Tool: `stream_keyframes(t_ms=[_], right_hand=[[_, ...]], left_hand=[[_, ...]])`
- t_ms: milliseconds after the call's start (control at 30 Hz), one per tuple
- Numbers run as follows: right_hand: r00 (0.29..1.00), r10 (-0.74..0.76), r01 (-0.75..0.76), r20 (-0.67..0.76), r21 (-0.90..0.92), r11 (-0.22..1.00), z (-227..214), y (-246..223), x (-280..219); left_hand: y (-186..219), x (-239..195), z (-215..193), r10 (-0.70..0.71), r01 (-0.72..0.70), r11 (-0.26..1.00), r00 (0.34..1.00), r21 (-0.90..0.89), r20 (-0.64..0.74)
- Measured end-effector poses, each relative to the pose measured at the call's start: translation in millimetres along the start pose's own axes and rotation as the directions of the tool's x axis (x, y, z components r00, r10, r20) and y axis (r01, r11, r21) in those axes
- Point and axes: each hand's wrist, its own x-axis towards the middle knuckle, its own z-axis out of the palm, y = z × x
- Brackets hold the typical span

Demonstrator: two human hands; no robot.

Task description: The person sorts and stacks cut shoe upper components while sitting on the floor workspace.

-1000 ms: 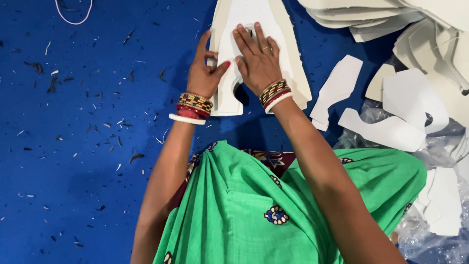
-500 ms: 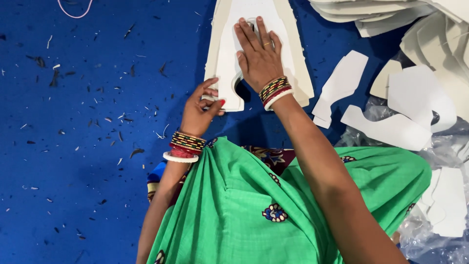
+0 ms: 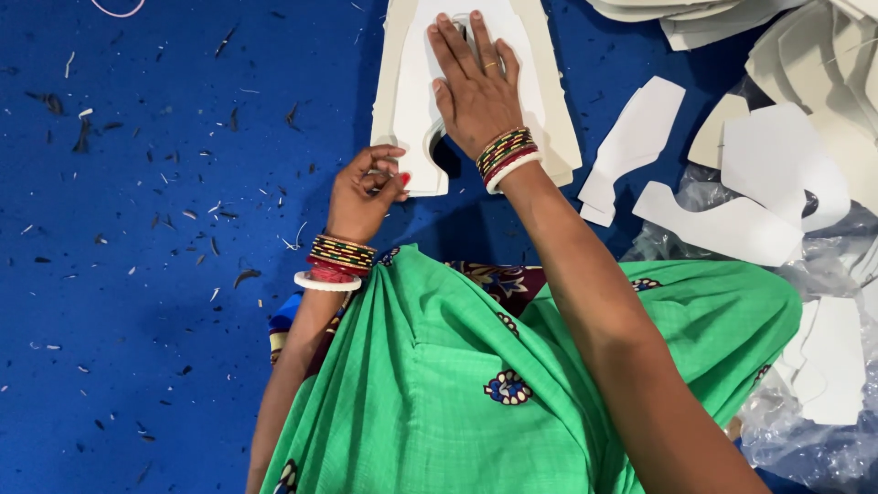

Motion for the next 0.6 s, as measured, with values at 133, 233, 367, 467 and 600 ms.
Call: stream_keyframes(t_ms=[133,233,367,467,600], right_hand=[[1.0,-0.004,0.004,0.008,0.001,1.0,-3.3,-1.7,0.1],[1.0,-0.013,0.013,-0.004,-0.004,1.0,0.1,0.4,-0.3],[1.0,-0.016,0.016,-0.001,0.015,1.0,-2.2,0.1,0.1],[1.0,0.002,-0.003,0.011,0.027,1.0,-9.4,-4.0,-0.8],[1.0,0.022,-0.024,0.014,0.107,0.994,-15.0,-2.9,1.4]], left_hand=[[4.8,-2.9,10.1,0.058,-0.053,0.996,0.996,0.068,-0.069],[12.9,-4.9,16.4,0.144,-0.12,0.967,0.985,0.223,-0.096],[30.7,-7.1,18.9,0.207,-0.129,0.783,0.976,0.608,-0.06],[44.8,-14.4,20.4,0.206,-0.082,0.542,0.978,0.836,-0.038],[47.2,-13.7,35.6,0.335,-0.146,0.283,0.941,0.948,0.045]])
